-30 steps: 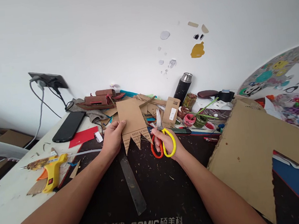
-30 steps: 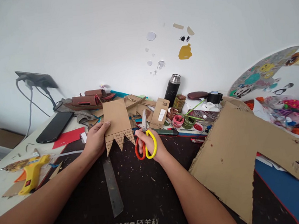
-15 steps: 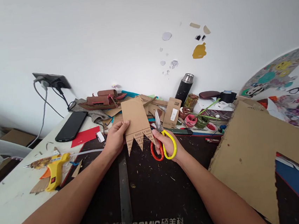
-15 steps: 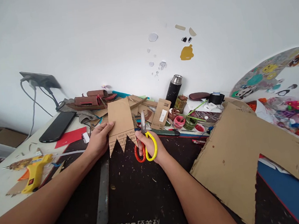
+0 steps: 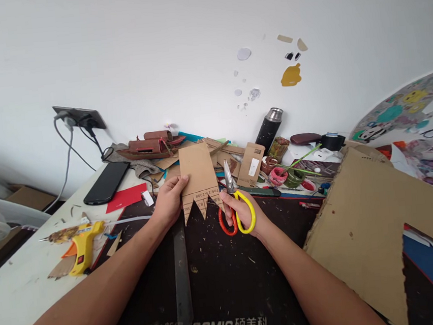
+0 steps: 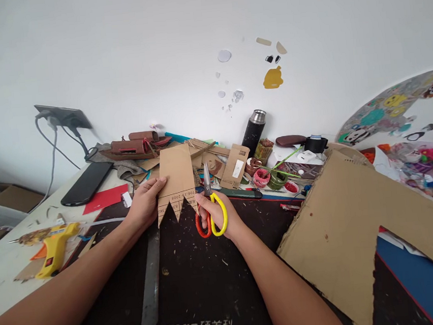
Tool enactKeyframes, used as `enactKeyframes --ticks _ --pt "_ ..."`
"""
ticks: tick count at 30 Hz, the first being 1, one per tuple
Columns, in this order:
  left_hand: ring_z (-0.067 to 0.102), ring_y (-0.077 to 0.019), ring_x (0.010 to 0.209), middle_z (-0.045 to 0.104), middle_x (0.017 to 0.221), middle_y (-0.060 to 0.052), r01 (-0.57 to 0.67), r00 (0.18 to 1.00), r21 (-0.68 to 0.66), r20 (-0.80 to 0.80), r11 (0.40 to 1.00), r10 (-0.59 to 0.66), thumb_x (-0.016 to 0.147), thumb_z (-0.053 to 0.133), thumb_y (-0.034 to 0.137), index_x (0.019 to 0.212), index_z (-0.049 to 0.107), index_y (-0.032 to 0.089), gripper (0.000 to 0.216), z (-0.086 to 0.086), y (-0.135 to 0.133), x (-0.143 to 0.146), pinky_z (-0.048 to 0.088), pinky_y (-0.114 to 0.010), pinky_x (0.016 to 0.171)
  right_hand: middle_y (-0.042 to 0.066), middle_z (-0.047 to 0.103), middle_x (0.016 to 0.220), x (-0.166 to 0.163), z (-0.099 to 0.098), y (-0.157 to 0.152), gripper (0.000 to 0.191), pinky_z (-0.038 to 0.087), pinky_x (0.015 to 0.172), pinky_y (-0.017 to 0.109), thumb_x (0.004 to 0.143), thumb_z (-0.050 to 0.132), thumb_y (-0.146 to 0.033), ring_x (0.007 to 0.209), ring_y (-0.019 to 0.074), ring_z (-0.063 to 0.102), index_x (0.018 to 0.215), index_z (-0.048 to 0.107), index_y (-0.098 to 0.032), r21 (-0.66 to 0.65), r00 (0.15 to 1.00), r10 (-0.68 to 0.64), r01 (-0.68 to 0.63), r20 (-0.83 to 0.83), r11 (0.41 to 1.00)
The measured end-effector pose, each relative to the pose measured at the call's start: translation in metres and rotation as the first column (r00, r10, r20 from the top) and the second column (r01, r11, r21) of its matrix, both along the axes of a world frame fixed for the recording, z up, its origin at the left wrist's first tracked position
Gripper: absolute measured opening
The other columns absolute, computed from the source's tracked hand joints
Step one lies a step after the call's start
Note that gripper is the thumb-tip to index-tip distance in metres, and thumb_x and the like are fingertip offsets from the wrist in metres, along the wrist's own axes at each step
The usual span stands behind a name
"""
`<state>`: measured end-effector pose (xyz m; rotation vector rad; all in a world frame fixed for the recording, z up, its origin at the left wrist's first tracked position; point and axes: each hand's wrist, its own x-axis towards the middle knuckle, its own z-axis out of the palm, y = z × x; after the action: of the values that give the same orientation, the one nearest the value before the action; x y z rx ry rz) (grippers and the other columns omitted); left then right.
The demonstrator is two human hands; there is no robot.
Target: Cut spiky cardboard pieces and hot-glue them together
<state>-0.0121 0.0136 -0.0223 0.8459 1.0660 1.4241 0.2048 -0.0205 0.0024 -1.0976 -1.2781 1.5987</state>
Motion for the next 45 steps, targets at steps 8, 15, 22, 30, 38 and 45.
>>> enactKeyframes --ticks 8,15,22,30,38,45 --pt "0.064 -0.0193 0.055 0.068 0.063 -0.002 0.033 0.999 -0.01 0.027 0.999 -0.033 0.069 0.092 0.059 0.081 0.071 0.02 0.045 0.002 -0.001 0.001 0.05 -0.03 0.048 -0.004 0.053 0.048 0.001 -0.003 0.002 0.062 0.037 0.037 0.022 0.086 0.075 -0.073 0.035 0.0109 0.051 0.059 0.054 -0.021 -0.032 0.998 -0.01 0.008 -0.059 0.999" --pt "0.065 -0.0199 0.054 0.065 0.059 -0.001 0.079 0.997 0.01 -0.017 0.997 -0.079 0.072 0.09 0.061 0.081 0.071 0.021 0.046 0.0 -0.001 0.0 0.05 -0.03 0.048 -0.005 0.051 0.046 -0.001 -0.004 0.001 0.061 0.036 0.036 0.023 0.081 0.079 -0.074 0.034 0.0115 0.051 0.061 0.053 -0.021 -0.02 0.999 -0.024 0.023 -0.024 1.0" --pt "0.063 -0.0188 0.053 0.065 0.061 -0.001 0.065 0.998 0.024 -0.003 0.998 -0.065 0.072 0.09 0.061 0.081 0.07 0.02 0.047 0.0 -0.001 0.001 0.049 -0.029 0.047 -0.006 0.051 0.047 0.001 -0.007 0.002 0.06 0.038 0.036 0.023 0.077 0.083 -0.075 0.034 0.0122 0.05 0.07 0.055 -0.023 -0.028 0.998 -0.022 0.021 -0.062 0.999" --pt "0.055 -0.0153 0.047 0.062 0.059 0.001 0.114 0.992 0.025 -0.063 0.993 -0.112 0.073 0.089 0.063 0.075 0.067 0.021 0.048 0.004 -0.004 0.002 0.041 -0.027 0.043 -0.008 0.051 0.047 0.002 0.0 0.004 0.061 0.04 0.035 0.022 0.073 0.084 -0.077 0.033 0.0111 0.05 0.079 0.065 -0.019 -0.065 0.989 -0.095 0.088 -0.114 0.994" --pt "0.06 -0.0158 0.056 0.068 0.067 -0.001 0.205 0.968 0.042 -0.154 0.978 -0.197 0.074 0.088 0.065 0.076 0.067 0.019 0.051 0.012 -0.012 0.006 0.044 -0.026 0.049 -0.007 0.055 0.045 0.001 -0.001 -0.001 0.063 0.042 0.033 0.02 0.066 0.089 -0.074 0.033 0.0122 0.053 0.076 0.054 -0.023 -0.099 0.994 -0.106 0.104 -0.011 0.99" --pt "0.046 -0.0109 0.041 0.062 0.056 0.001 0.362 0.9 0.033 -0.272 0.932 -0.34 0.087 0.071 0.074 0.072 0.062 0.019 0.057 0.02 -0.016 0.002 0.032 -0.025 0.041 -0.007 0.054 0.044 0.001 -0.001 0.004 0.062 0.042 0.032 0.02 0.063 0.091 -0.071 0.032 0.012 0.052 0.072 0.053 -0.023 -0.094 0.961 -0.271 0.266 -0.05 0.959"
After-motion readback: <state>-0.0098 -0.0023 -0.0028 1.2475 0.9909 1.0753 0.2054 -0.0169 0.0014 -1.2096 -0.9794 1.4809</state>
